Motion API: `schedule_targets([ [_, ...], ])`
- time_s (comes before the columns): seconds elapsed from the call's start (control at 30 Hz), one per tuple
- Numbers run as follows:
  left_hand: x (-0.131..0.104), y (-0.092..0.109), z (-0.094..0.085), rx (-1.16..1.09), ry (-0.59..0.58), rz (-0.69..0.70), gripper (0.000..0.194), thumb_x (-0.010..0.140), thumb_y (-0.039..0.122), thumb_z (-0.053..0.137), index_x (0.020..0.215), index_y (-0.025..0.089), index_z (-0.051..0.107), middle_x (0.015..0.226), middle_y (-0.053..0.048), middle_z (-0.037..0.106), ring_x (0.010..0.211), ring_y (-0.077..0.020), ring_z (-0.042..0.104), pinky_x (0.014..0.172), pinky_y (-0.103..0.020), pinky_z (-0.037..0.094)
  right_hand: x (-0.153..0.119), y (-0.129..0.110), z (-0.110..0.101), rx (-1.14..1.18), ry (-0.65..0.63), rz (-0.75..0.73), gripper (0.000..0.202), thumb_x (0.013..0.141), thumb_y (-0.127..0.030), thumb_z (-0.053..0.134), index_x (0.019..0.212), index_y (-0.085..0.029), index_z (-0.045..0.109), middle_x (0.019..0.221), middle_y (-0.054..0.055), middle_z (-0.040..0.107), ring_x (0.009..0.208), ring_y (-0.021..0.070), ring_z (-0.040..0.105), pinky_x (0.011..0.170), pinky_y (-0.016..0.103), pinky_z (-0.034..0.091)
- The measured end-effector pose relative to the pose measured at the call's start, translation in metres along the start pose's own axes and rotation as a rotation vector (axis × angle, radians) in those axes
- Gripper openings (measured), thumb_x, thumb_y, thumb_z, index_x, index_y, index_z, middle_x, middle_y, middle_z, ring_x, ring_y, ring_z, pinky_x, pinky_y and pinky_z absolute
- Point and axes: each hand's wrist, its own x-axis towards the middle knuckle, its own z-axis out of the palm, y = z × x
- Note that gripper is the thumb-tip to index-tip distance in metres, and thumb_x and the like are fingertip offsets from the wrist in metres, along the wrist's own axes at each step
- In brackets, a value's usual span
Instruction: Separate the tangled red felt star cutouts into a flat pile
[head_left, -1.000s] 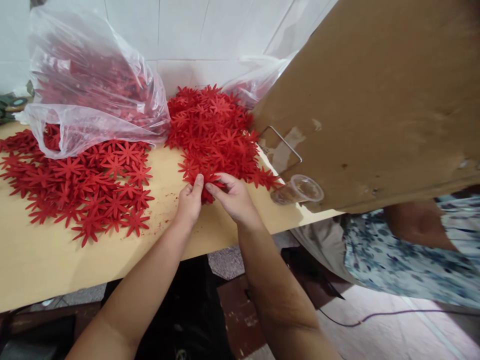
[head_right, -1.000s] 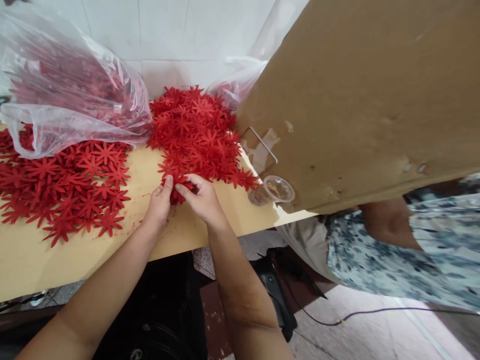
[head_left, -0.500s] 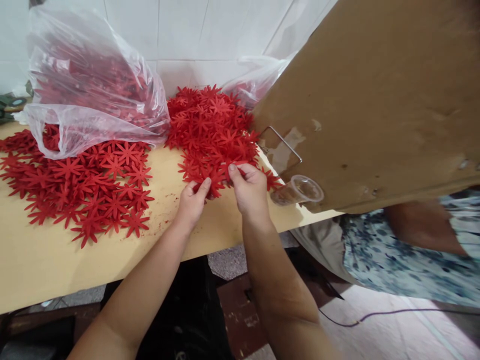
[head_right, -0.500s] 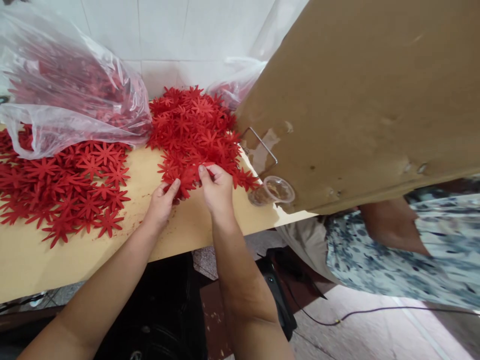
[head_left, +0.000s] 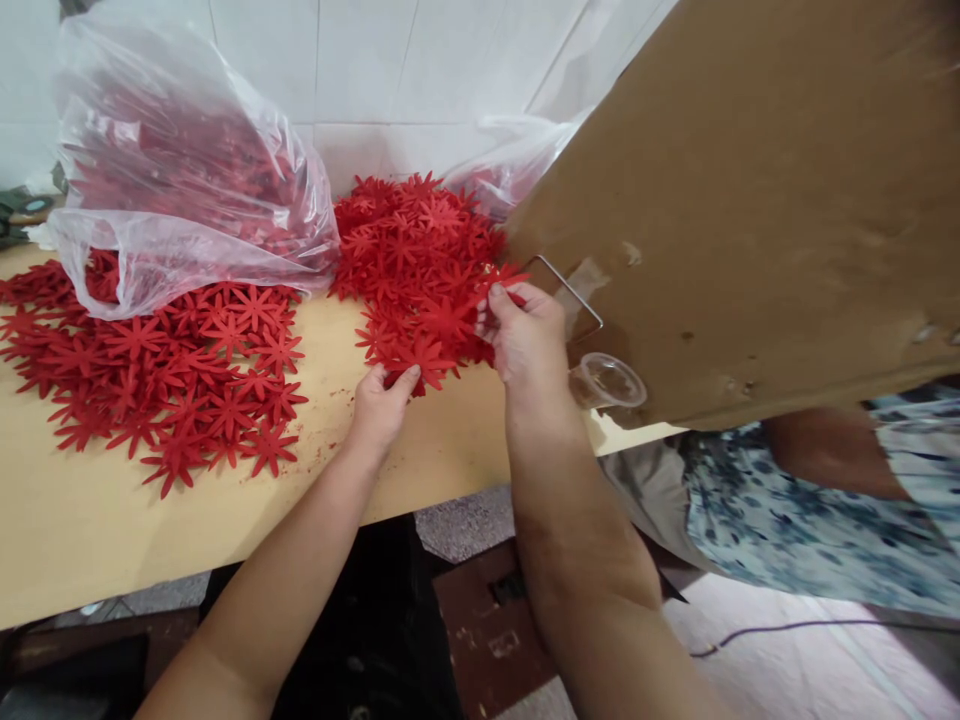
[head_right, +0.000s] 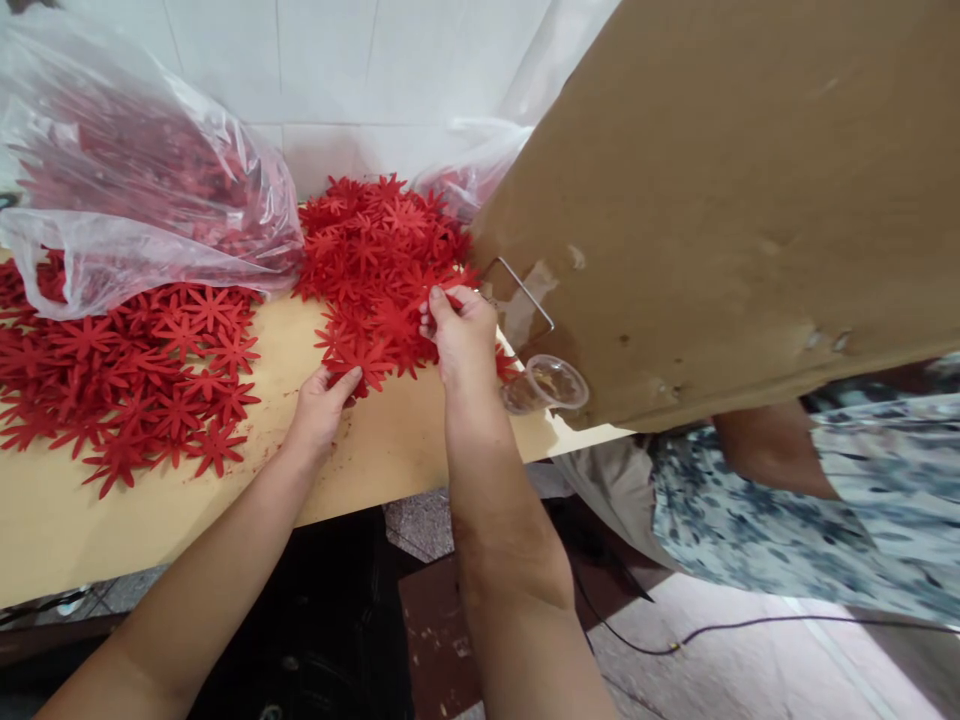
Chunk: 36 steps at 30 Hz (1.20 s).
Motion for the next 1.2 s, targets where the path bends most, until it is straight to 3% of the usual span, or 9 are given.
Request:
schedule_targets([
  [0.23, 0.002, -0.002, -0.001, -0.05, 0.085, -0.016, 0.018, 0.067, 0.024, 0.061, 0.082, 0.016, 0.061, 0.084, -0.004, 0.067, 0.074, -0.0131, 0.058, 0.071, -0.028, 0.044, -0.025, -0.016, -0.001, 0.037, -0.246, 0.084, 0.032, 0.063, -0.051, 0.062, 0.07, -0.023, 0.048, 0.058, -0.003, 0.046, 0.05, 0.0087, 0.045, 0.046, 0.024, 0.042],
  [0.4, -0.003, 0.0, -0.001, -0.174, -0.107, 0.065, 0.021, 0.061, 0.024, 0.066, 0.081, 0.017, 0.064, 0.095, -0.005, 0.067, 0.095, -0.016, 0.058, 0.088, -0.031, 0.041, -0.037, -0.023, 0.0, 0.01, -0.361, 0.072, 0.032, 0.065, -0.054, 0.059, 0.075, -0.024, 0.053, 0.059, -0.002, 0.048, 0.053, 0.011, 0.048, 0.048, 0.027, 0.042],
  [0.53, -0.007, 0.003, -0.001, -0.235, -0.235, 0.016, 0.021, 0.06, 0.025, 0.067, 0.08, 0.019, 0.065, 0.095, -0.003, 0.067, 0.097, -0.0158, 0.058, 0.089, -0.031, 0.041, -0.043, -0.017, 0.004, 0.022, -0.403, 0.161, 0.03, 0.063, -0.049, 0.063, 0.073, -0.022, 0.054, 0.065, 0.0, 0.057, 0.057, 0.0135, 0.054, 0.05, 0.029, 0.045],
  [0.63, -0.005, 0.004, -0.002, -0.289, -0.208, -0.019, 0.022, 0.058, 0.025, 0.068, 0.079, 0.018, 0.065, 0.089, -0.003, 0.068, 0.089, -0.0148, 0.061, 0.084, -0.031, 0.043, -0.048, -0.015, 0.007, 0.092, -0.416, 0.263, 0.027, 0.059, -0.042, 0.068, 0.069, -0.021, 0.055, 0.062, -0.001, 0.058, 0.053, 0.0116, 0.053, 0.048, 0.027, 0.046],
  [0.77, 0.001, 0.0, -0.004, -0.265, -0.062, -0.043, 0.023, 0.055, 0.026, 0.07, 0.075, 0.016, 0.064, 0.077, -0.002, 0.068, 0.07, -0.0113, 0.06, 0.077, -0.029, 0.044, -0.047, -0.017, 0.007, 0.153, -0.365, 0.334, 0.025, 0.058, -0.035, 0.073, 0.062, -0.018, 0.054, 0.051, -0.005, 0.051, 0.044, 0.0061, 0.046, 0.041, 0.019, 0.042],
  [0.97, 0.005, -0.008, -0.004, -0.08, -0.052, 0.051, 0.026, 0.056, 0.029, 0.071, 0.076, 0.014, 0.063, 0.075, -0.004, 0.069, 0.067, -0.0121, 0.059, 0.077, -0.032, 0.045, -0.012, -0.023, 0.004, 0.286, -0.013, 0.325, 0.018, 0.076, -0.016, 0.055, 0.059, -0.017, 0.048, 0.044, -0.007, 0.044, 0.038, 0.0031, 0.039, 0.036, 0.013, 0.037],
  [1.03, 0.006, -0.008, -0.004, -0.05, -0.05, 0.072, 0.026, 0.058, 0.03, 0.069, 0.077, 0.014, 0.063, 0.077, -0.005, 0.068, 0.069, -0.0133, 0.06, 0.078, -0.034, 0.045, -0.003, -0.024, 0.001, 0.322, 0.037, 0.311, 0.023, 0.078, -0.012, 0.05, 0.057, -0.017, 0.045, 0.043, -0.008, 0.043, 0.037, 0.003, 0.038, 0.036, 0.013, 0.036],
  [1.1, 0.006, -0.008, -0.004, -0.024, -0.057, 0.111, 0.024, 0.06, 0.03, 0.069, 0.077, 0.014, 0.063, 0.087, -0.007, 0.068, 0.076, -0.0147, 0.061, 0.082, -0.035, 0.045, -0.002, -0.025, -0.001, 0.292, -0.015, 0.297, 0.023, 0.077, -0.012, 0.052, 0.056, -0.017, 0.045, 0.044, -0.007, 0.044, 0.038, 0.0033, 0.04, 0.036, 0.013, 0.037],
  [1.2, 0.004, -0.006, -0.004, 0.025, -0.094, 0.203, 0.019, 0.061, 0.028, 0.069, 0.073, 0.015, 0.062, 0.117, -0.009, 0.057, 0.099, -0.0178, 0.057, 0.091, -0.036, 0.041, -0.014, -0.024, -0.002, 0.152, -0.239, 0.321, 0.019, 0.071, -0.02, 0.062, 0.057, -0.017, 0.051, 0.045, -0.006, 0.048, 0.038, 0.0046, 0.043, 0.036, 0.016, 0.04],
])
